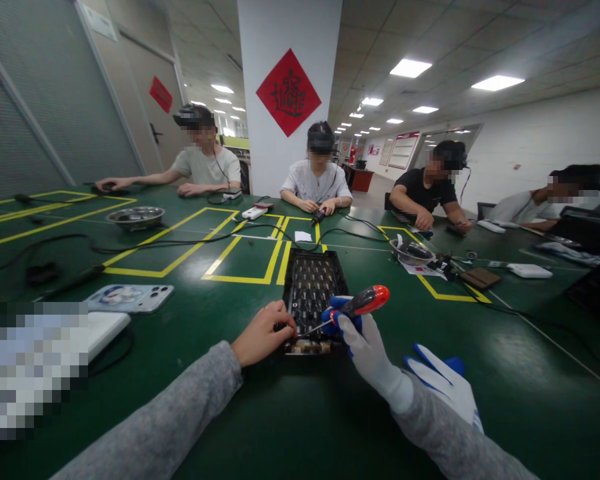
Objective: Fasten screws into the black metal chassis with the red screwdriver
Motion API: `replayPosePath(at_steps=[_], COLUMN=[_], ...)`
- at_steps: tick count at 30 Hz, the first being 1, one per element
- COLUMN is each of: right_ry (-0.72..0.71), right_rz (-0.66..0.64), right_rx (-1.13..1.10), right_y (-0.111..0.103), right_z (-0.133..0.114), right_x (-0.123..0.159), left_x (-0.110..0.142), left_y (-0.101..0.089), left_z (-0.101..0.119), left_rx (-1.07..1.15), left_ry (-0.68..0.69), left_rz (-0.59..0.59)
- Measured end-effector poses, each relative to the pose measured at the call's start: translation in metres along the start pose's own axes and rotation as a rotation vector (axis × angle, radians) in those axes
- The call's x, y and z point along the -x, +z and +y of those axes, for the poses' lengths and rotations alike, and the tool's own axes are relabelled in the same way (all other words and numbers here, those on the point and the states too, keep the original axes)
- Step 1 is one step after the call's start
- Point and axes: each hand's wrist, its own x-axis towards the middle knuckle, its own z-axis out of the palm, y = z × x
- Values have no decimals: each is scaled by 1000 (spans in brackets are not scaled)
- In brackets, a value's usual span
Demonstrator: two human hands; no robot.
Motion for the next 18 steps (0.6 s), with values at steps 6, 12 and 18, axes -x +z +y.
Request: replayPosePath(at_steps=[6,12,18], right_ry=[-25,-22,-34], right_rz=[-15,-32,-21], right_rx=[5,-13,-24], right_y=[-2,-2,-1], right_z=[2,-1,-2], right_x=[1,1,0], left_x=[0,-1,-1], left_y=[0,-1,-1], left_z=[-1,-2,-3], left_rx=[19,50,44], left_ry=[-6,-5,-3], left_rz=[0,-15,-17])
